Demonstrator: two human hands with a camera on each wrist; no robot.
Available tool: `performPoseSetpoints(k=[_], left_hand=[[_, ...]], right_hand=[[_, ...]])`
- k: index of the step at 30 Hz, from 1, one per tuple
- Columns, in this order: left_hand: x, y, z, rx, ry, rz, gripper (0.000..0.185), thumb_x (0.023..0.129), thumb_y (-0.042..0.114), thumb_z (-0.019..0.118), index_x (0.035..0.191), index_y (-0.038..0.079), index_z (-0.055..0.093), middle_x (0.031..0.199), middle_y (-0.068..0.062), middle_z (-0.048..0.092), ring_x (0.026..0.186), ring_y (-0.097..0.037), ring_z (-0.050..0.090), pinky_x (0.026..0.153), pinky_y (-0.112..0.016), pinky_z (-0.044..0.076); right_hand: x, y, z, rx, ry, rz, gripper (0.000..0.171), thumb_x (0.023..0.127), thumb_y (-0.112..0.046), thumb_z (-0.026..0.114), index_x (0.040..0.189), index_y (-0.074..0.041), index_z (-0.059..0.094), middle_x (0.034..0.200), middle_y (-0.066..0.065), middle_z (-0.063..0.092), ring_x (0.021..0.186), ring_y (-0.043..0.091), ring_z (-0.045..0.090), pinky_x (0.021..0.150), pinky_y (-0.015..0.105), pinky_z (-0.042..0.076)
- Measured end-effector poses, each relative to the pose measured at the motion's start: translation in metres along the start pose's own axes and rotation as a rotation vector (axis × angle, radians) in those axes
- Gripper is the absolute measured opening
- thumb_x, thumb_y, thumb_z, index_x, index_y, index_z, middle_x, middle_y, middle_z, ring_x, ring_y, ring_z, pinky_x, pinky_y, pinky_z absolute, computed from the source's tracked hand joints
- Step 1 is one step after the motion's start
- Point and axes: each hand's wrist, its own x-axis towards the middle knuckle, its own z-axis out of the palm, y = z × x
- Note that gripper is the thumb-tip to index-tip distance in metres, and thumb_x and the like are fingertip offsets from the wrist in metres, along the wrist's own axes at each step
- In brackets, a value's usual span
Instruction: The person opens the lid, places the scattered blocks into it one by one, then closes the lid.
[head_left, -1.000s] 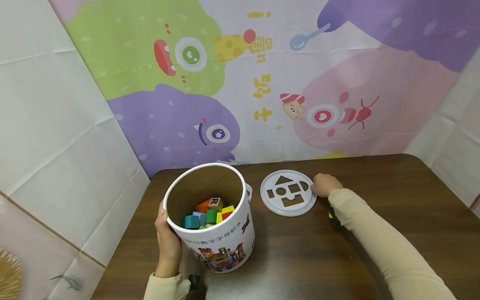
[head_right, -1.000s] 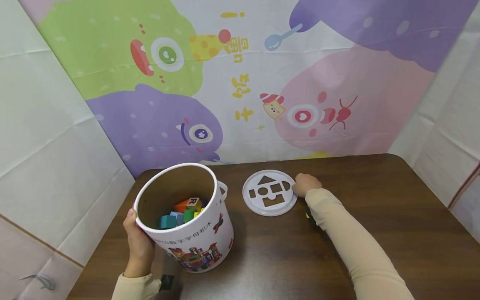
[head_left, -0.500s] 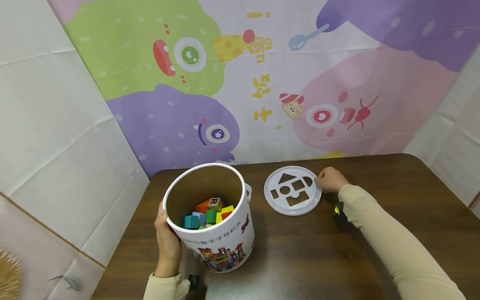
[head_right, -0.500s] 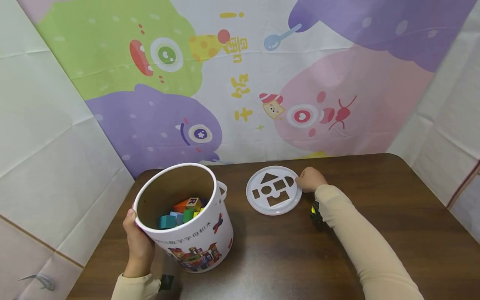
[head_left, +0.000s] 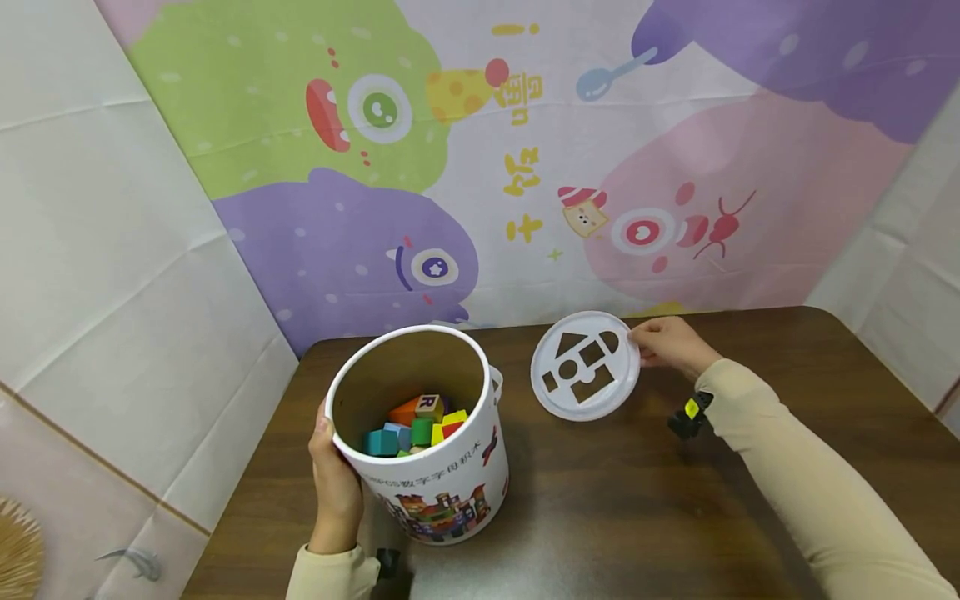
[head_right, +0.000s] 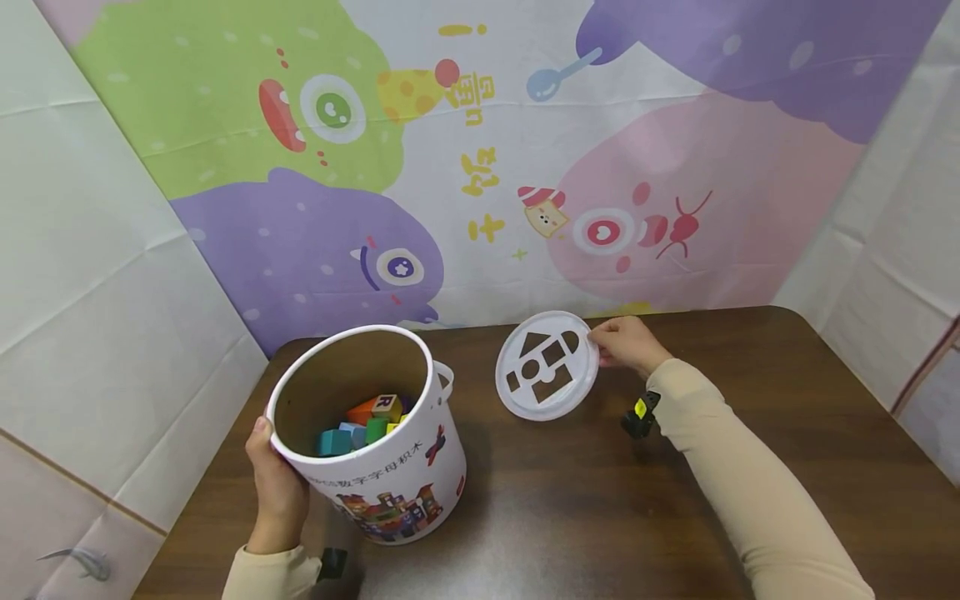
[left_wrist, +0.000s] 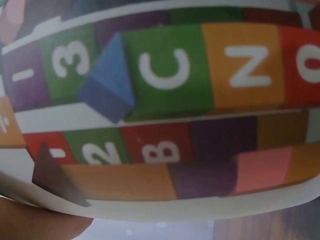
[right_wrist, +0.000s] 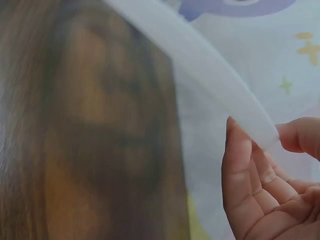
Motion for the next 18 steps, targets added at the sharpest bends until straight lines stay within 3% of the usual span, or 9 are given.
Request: performPoseSetpoints(k=[11, 18], left_hand=[[0.003, 0.003, -0.003, -0.014, -0.029, -0.045, 0.054, 0.101, 0.034, 0.021, 0.145, 0.01, 0.042, 0.136, -0.002, 0.05, 0.127, -0.02, 0.043, 0.106, -0.035, 0.032], [0.006, 0.011, -0.006, 0.041, -0.044, -0.08, 0.053, 0.102, 0.029, 0.022, 0.148, 0.01, 0.039, 0.14, 0.002, 0.048, 0.129, -0.018, 0.041, 0.106, -0.034, 0.032]], right_hand=[[-0.017, -0.034, 0.002, 0.278, -0.027, -0.147, 0.05, 0.098, -0.017, 0.057, 0.13, 0.019, 0.044, 0.086, -0.011, 0.065, 0.078, 0.003, 0.065, 0.074, 0.022, 0.057], [-0.034, -0.066, 0.007, 0.317, -0.02, -0.253, 0.055, 0.096, -0.021, 0.062, 0.136, 0.013, 0.047, 0.097, -0.014, 0.069, 0.086, 0.003, 0.066, 0.08, 0.022, 0.057]])
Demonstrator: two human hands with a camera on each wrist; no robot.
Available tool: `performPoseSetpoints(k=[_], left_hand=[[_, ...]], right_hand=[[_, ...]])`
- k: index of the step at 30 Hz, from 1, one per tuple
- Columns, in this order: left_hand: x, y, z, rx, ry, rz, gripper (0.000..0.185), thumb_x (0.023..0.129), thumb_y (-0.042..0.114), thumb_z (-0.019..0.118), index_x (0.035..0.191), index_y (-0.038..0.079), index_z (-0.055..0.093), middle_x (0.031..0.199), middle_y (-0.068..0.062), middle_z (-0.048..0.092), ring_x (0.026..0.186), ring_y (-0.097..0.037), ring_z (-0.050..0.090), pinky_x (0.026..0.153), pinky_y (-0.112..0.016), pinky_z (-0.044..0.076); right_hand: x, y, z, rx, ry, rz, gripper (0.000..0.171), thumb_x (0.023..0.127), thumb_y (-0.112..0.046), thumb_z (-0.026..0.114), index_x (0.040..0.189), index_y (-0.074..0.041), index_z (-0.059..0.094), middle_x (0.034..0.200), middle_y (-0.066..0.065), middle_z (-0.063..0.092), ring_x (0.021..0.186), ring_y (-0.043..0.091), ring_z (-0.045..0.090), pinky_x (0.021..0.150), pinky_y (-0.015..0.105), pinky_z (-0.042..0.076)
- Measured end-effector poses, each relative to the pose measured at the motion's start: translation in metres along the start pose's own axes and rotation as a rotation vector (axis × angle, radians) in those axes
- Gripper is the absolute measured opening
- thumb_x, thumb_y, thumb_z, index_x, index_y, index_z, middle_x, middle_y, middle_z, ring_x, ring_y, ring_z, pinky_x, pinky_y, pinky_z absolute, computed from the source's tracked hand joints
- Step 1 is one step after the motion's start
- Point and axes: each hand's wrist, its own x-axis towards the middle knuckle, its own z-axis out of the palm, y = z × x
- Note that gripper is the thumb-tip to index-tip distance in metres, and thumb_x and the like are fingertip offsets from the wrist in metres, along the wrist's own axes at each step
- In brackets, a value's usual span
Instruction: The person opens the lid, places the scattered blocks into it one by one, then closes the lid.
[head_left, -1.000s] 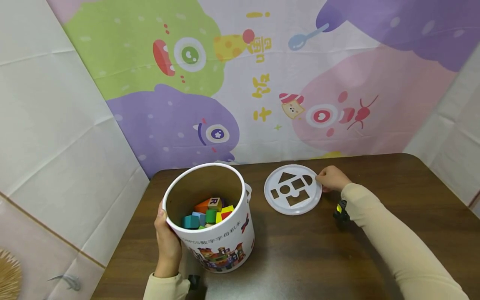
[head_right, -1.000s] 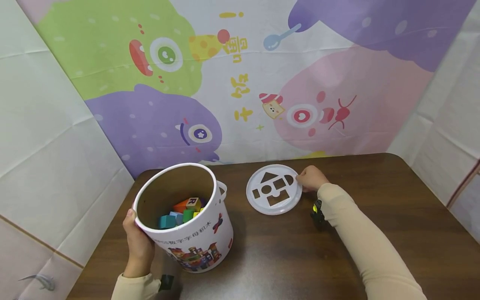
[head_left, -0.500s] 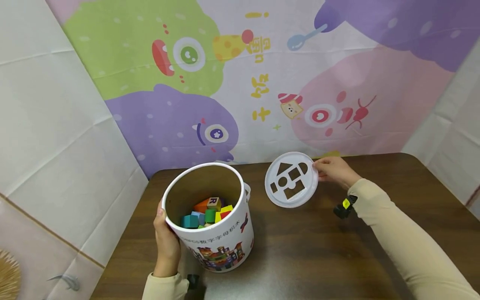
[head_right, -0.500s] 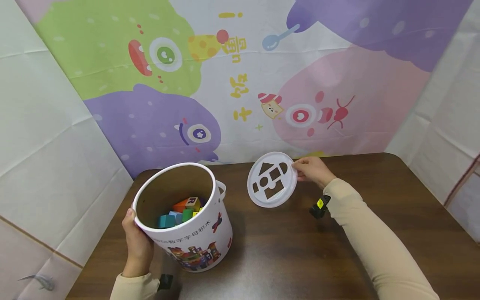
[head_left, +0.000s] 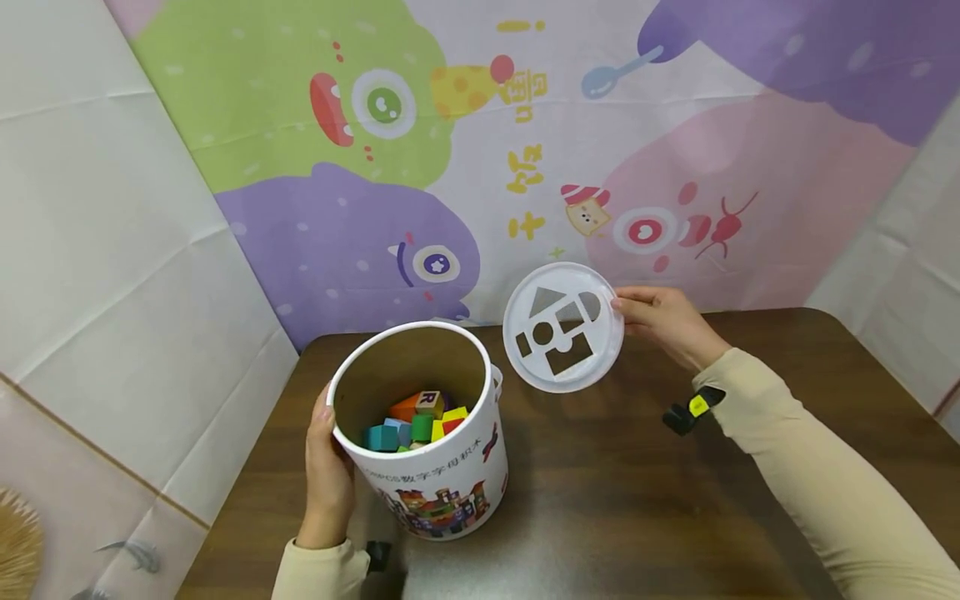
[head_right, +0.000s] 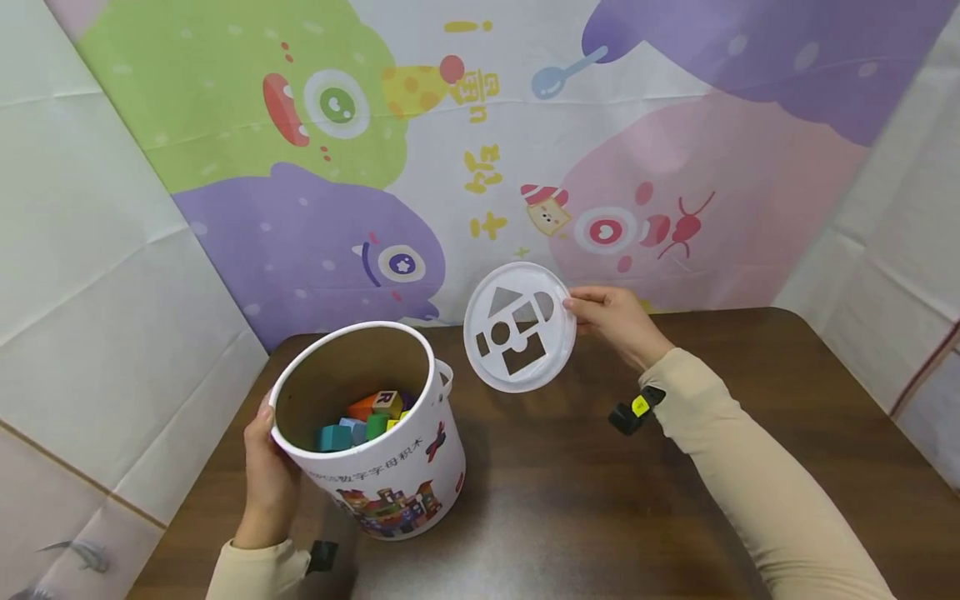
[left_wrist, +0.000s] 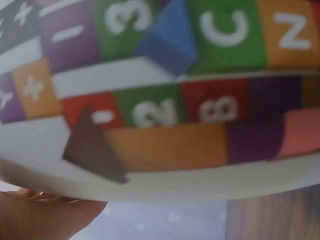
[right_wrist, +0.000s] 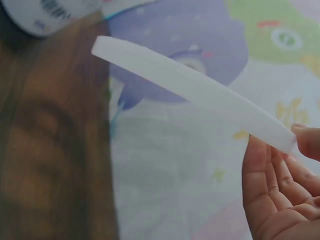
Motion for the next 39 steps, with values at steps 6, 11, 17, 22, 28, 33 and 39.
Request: performPoseSetpoints(k=[6, 11, 17, 22, 28, 33, 39], left_hand=[[0.008, 0.02, -0.005, 0.15, -0.035, -0.063, 0.048, 0.103, 0.025, 0.031, 0.148, 0.012, 0.041, 0.144, -0.001, 0.046, 0.13, -0.018, 0.043, 0.105, -0.032, 0.038], [0.021, 0.042, -0.007, 0.326, -0.074, -0.107, 0.045, 0.103, 0.024, 0.038, 0.148, 0.017, 0.043, 0.15, 0.002, 0.044, 0.136, -0.013, 0.041, 0.112, -0.035, 0.034], [0.036, 0.065, -0.009, 0.438, -0.133, -0.122, 0.047, 0.104, 0.03, 0.041, 0.149, 0.016, 0.04, 0.151, -0.002, 0.044, 0.141, -0.017, 0.039, 0.107, -0.019, 0.035], [0.044, 0.079, -0.006, 0.399, -0.193, -0.121, 0.05, 0.104, 0.033, 0.042, 0.15, 0.011, 0.038, 0.149, -0.006, 0.047, 0.14, -0.018, 0.042, 0.101, -0.007, 0.037], [0.048, 0.091, 0.003, 0.286, -0.261, -0.081, 0.055, 0.104, 0.035, 0.042, 0.148, 0.002, 0.038, 0.142, -0.009, 0.052, 0.128, -0.004, 0.051, 0.108, -0.017, 0.038], [0.049, 0.099, 0.011, 0.258, -0.291, -0.037, 0.057, 0.105, 0.037, 0.039, 0.145, -0.003, 0.039, 0.14, -0.014, 0.054, 0.119, 0.0, 0.058, 0.103, -0.017, 0.043], [0.051, 0.104, 0.014, 0.271, -0.289, -0.077, 0.058, 0.104, 0.036, 0.044, 0.146, -0.005, 0.039, 0.147, -0.023, 0.045, 0.115, 0.002, 0.058, 0.097, -0.014, 0.046]], right_hand=[[-0.006, -0.026, 0.016, 0.086, -0.002, -0.119, 0.044, 0.094, -0.015, 0.064, 0.131, 0.008, 0.055, 0.099, -0.009, 0.072, 0.087, 0.007, 0.068, 0.08, 0.022, 0.057], [-0.014, -0.048, 0.029, 0.098, -0.034, -0.253, 0.031, 0.093, -0.008, 0.064, 0.123, 0.001, 0.063, 0.101, -0.006, 0.074, 0.087, 0.009, 0.07, 0.078, 0.025, 0.058], [-0.024, -0.074, 0.051, -0.089, -0.034, -0.41, 0.033, 0.092, -0.01, 0.067, 0.122, 0.002, 0.064, 0.101, -0.008, 0.073, 0.088, 0.009, 0.07, 0.079, 0.024, 0.057], [-0.035, -0.09, 0.075, -0.261, -0.079, -0.609, 0.031, 0.089, -0.005, 0.069, 0.119, -0.001, 0.067, 0.103, 0.003, 0.074, 0.087, 0.009, 0.071, 0.076, 0.023, 0.057], [-0.047, -0.1, 0.102, -0.49, -0.125, -0.903, 0.035, 0.082, 0.001, 0.074, 0.116, -0.005, 0.07, 0.1, 0.004, 0.073, 0.085, 0.007, 0.065, 0.078, 0.02, 0.054], [-0.05, -0.103, 0.12, -0.582, -0.198, -1.095, 0.032, 0.084, -0.006, 0.075, 0.115, -0.006, 0.071, 0.1, 0.003, 0.072, 0.084, 0.01, 0.062, 0.073, 0.024, 0.051], [-0.05, -0.098, 0.135, -0.761, -0.216, -1.316, 0.032, 0.083, -0.008, 0.076, 0.114, -0.008, 0.071, 0.098, 0.004, 0.071, 0.087, 0.015, 0.063, 0.08, 0.028, 0.054]])
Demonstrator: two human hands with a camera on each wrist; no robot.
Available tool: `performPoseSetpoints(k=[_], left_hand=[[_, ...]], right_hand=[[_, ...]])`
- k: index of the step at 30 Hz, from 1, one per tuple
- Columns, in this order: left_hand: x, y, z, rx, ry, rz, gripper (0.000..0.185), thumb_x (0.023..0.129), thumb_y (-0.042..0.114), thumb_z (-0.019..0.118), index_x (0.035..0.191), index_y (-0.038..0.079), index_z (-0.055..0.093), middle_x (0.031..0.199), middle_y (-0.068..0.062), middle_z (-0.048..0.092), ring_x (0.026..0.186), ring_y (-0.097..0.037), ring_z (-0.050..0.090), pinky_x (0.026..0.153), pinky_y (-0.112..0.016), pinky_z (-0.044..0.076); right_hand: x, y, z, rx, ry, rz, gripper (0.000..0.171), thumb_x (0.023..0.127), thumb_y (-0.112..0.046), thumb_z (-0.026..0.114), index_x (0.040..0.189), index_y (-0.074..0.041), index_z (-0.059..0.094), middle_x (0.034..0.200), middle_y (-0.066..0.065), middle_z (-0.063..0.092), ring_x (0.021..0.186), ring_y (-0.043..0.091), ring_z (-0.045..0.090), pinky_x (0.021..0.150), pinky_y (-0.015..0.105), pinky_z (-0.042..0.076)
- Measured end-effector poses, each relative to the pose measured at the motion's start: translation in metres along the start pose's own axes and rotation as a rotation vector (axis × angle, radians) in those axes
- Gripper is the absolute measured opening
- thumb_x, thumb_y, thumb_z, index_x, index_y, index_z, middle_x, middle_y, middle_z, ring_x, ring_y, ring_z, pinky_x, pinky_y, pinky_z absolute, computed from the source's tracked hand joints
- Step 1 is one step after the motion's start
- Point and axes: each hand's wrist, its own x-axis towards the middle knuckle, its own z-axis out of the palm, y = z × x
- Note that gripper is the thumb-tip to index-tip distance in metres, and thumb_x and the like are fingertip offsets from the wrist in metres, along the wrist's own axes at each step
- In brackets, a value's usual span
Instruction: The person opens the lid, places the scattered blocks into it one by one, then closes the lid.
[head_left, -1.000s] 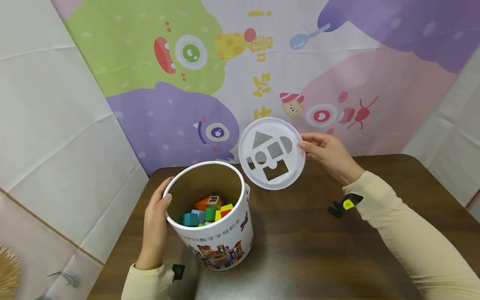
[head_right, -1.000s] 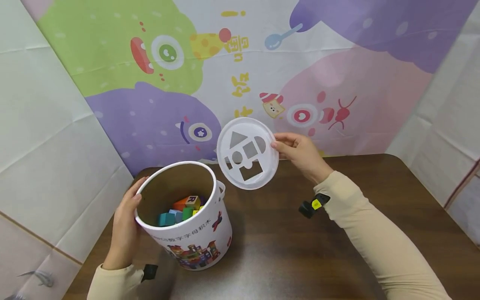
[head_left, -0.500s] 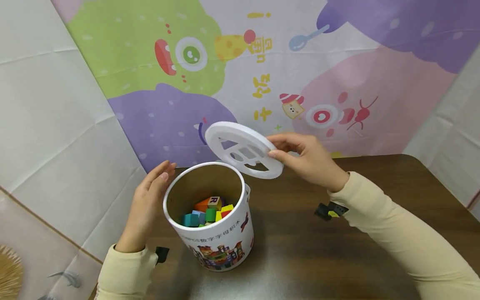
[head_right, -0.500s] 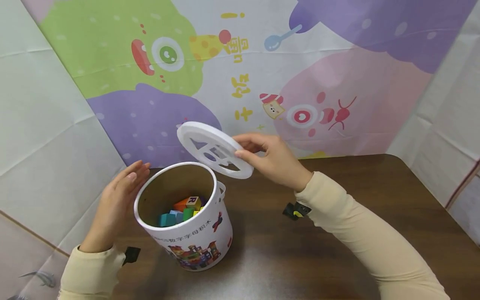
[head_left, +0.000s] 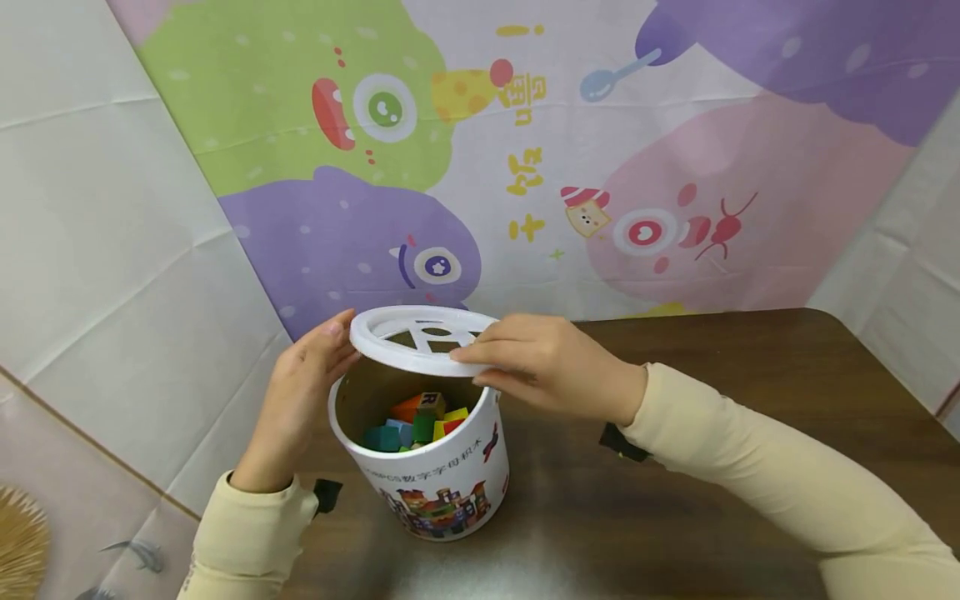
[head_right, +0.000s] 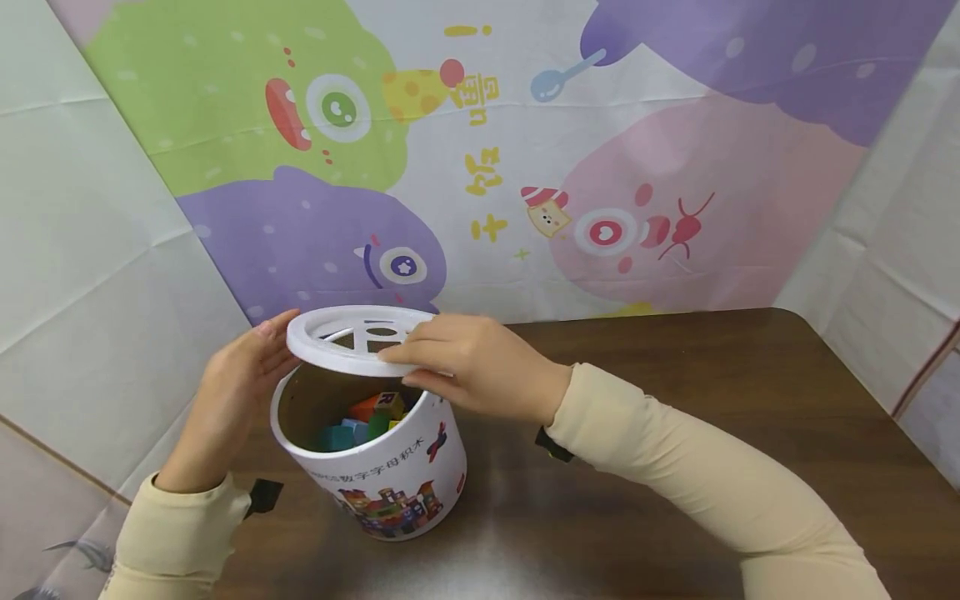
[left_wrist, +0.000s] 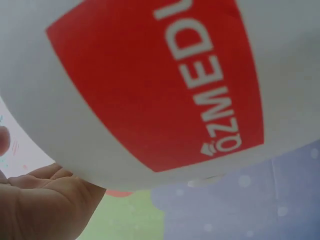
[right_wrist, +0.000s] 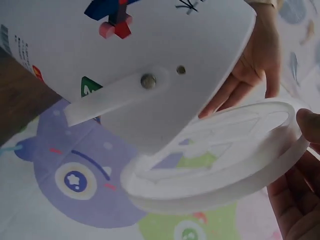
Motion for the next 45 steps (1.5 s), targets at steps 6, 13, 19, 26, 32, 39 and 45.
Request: performPoseSetpoints(k=[6, 13, 19, 26, 32, 39, 45], left_hand=[[0.0, -0.001, -0.001, 0.116, 0.072, -0.107, 0.056, 0.099, 0.036, 0.055, 0.144, 0.004, 0.047, 0.143, -0.016, 0.051, 0.109, 0.001, 0.058, 0.089, -0.009, 0.046], [-0.002, -0.004, 0.0, 0.2, 0.121, -0.142, 0.052, 0.096, 0.023, 0.059, 0.143, 0.005, 0.048, 0.142, -0.012, 0.054, 0.117, -0.007, 0.058, 0.085, -0.009, 0.048], [-0.007, -0.006, -0.001, 0.208, 0.172, -0.163, 0.047, 0.094, 0.017, 0.06, 0.14, 0.006, 0.053, 0.138, -0.012, 0.057, 0.111, -0.001, 0.059, 0.084, -0.009, 0.049], [-0.016, -0.01, -0.003, 0.255, 0.212, -0.141, 0.044, 0.094, 0.016, 0.061, 0.137, 0.007, 0.056, 0.133, -0.013, 0.061, 0.101, 0.007, 0.06, 0.083, -0.007, 0.048], [-0.023, -0.017, -0.004, 0.276, 0.224, -0.095, 0.041, 0.094, 0.012, 0.06, 0.134, 0.003, 0.058, 0.132, -0.014, 0.062, 0.102, 0.009, 0.059, 0.083, -0.006, 0.047], [-0.028, -0.026, -0.004, 0.283, 0.254, -0.081, 0.041, 0.094, 0.009, 0.06, 0.134, -0.001, 0.057, 0.133, -0.017, 0.061, 0.103, 0.01, 0.059, 0.083, -0.005, 0.047], [-0.032, -0.034, -0.002, 0.278, 0.287, -0.094, 0.042, 0.094, 0.008, 0.059, 0.134, -0.001, 0.056, 0.131, -0.017, 0.062, 0.101, 0.011, 0.058, 0.084, -0.005, 0.046]], right_hand=[[0.003, -0.007, 0.01, -0.137, -0.037, -0.125, 0.029, 0.085, -0.011, 0.074, 0.114, -0.011, 0.072, 0.099, -0.001, 0.071, 0.086, 0.015, 0.062, 0.08, 0.025, 0.053], [0.004, -0.01, 0.017, -0.138, -0.03, -0.121, 0.026, 0.085, -0.018, 0.076, 0.11, -0.012, 0.072, 0.099, -0.003, 0.071, 0.09, 0.015, 0.062, 0.084, 0.026, 0.051], [0.001, -0.009, 0.019, -0.098, 0.024, 0.064, 0.051, 0.078, -0.034, 0.081, 0.118, -0.005, 0.067, 0.113, 0.007, 0.065, 0.106, 0.02, 0.06, 0.095, 0.031, 0.049], [-0.007, -0.01, 0.027, -0.013, 0.012, 0.402, 0.099, 0.065, -0.043, 0.089, 0.142, 0.002, 0.046, 0.146, 0.019, 0.045, 0.135, 0.031, 0.044, 0.112, 0.046, 0.038], [-0.013, -0.014, 0.037, 0.082, -0.052, 0.632, 0.114, 0.064, -0.048, 0.088, 0.15, 0.001, 0.032, 0.157, 0.018, 0.033, 0.144, 0.033, 0.034, 0.116, 0.051, 0.031], [-0.019, -0.015, 0.048, 0.193, -0.086, 0.757, 0.113, 0.066, -0.047, 0.087, 0.153, -0.002, 0.028, 0.159, 0.015, 0.029, 0.146, 0.029, 0.032, 0.116, 0.047, 0.031], [-0.023, -0.014, 0.056, 0.232, -0.097, 0.799, 0.11, 0.068, -0.044, 0.087, 0.152, -0.002, 0.03, 0.158, 0.014, 0.032, 0.145, 0.029, 0.033, 0.117, 0.046, 0.03]])
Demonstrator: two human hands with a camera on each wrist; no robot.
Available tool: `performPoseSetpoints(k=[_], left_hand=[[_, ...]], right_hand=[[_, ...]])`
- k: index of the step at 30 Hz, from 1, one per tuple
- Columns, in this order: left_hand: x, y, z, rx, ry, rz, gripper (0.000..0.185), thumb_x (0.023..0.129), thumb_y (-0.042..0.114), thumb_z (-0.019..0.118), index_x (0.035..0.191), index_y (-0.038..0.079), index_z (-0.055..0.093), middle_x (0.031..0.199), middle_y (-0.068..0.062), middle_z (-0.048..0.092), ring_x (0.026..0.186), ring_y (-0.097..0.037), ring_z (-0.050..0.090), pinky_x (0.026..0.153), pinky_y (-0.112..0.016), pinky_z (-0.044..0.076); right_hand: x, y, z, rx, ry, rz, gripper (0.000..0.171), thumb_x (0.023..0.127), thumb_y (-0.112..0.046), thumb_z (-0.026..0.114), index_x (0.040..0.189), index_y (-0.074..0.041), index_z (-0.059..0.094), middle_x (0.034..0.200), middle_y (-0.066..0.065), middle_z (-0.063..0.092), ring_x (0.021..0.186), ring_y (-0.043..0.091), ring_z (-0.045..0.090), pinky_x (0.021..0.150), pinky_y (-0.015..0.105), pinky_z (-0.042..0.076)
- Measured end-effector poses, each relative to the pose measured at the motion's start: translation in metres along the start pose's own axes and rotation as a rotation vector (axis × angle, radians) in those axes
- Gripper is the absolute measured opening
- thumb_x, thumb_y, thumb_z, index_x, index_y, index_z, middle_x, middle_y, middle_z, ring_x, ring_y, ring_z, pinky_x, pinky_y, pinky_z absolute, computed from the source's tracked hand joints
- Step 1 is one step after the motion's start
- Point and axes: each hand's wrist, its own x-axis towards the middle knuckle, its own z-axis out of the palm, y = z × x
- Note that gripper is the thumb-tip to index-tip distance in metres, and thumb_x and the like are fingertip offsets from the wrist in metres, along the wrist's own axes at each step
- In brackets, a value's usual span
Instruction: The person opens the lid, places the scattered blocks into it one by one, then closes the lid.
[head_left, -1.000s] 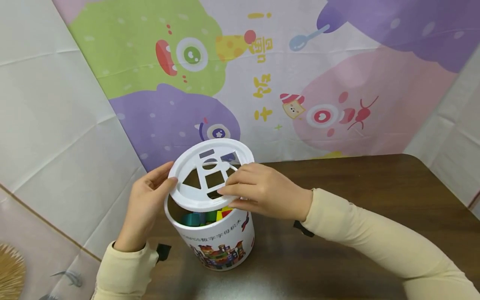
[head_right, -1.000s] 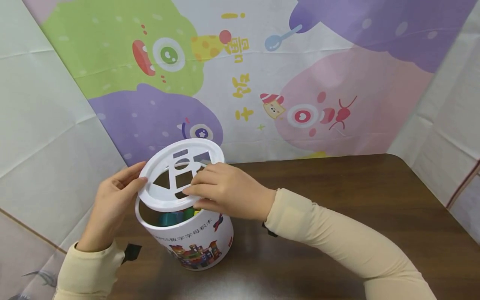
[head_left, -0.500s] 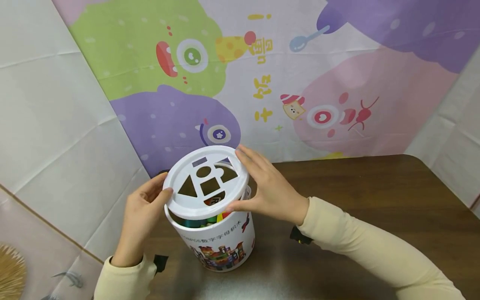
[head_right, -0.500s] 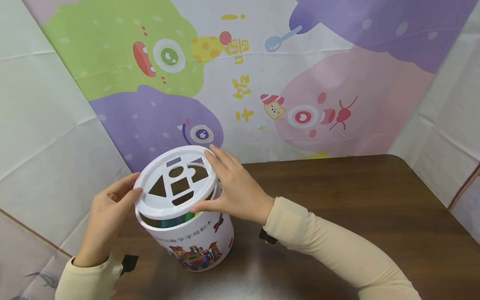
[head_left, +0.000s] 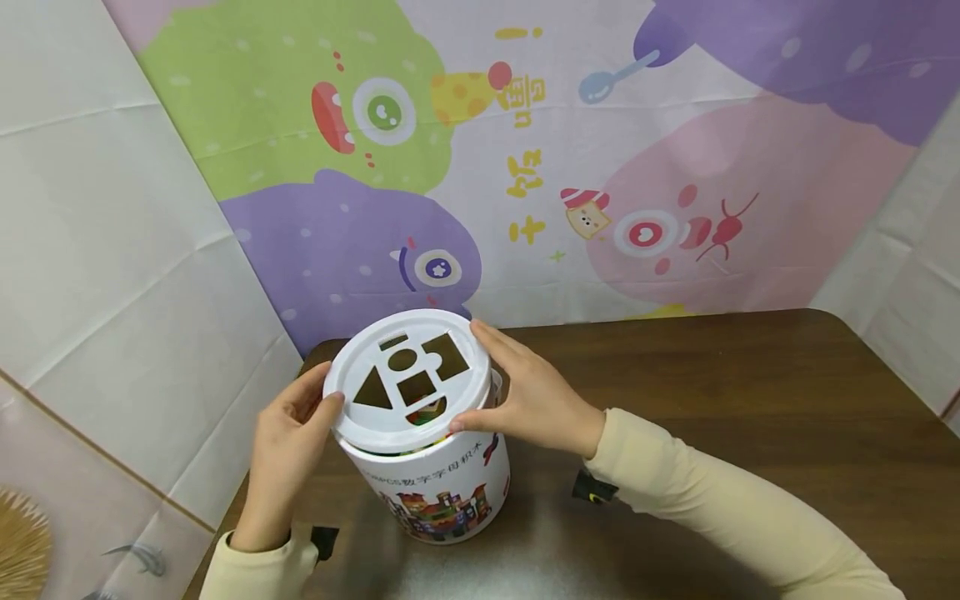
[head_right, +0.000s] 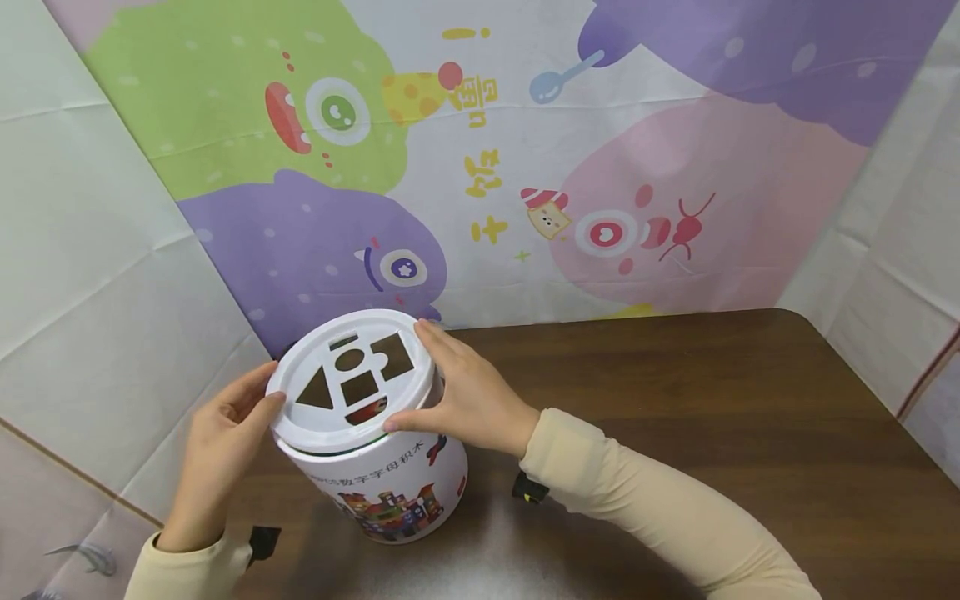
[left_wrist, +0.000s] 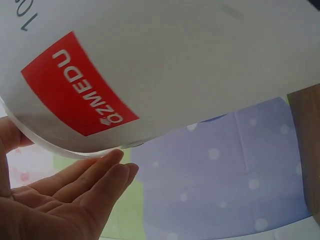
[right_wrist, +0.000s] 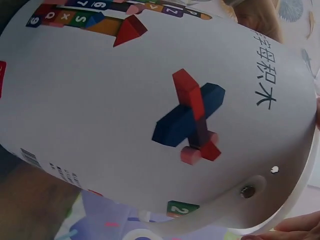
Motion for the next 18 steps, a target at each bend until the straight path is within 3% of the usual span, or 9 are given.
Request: performPoseSetpoints(k=[18], left_hand=[[-0.008, -0.009, 0.002, -0.034, 0.015, -0.013, 0.041, 0.095, 0.011, 0.059, 0.134, 0.002, 0.057, 0.135, -0.015, 0.06, 0.103, 0.012, 0.057, 0.084, -0.005, 0.046]], right_hand=[[-0.011, 0.004, 0.007, 0.006, -0.005, 0.012, 0.106, 0.069, -0.047, 0.086, 0.151, -0.004, 0.034, 0.158, 0.01, 0.033, 0.145, 0.029, 0.033, 0.116, 0.049, 0.031]])
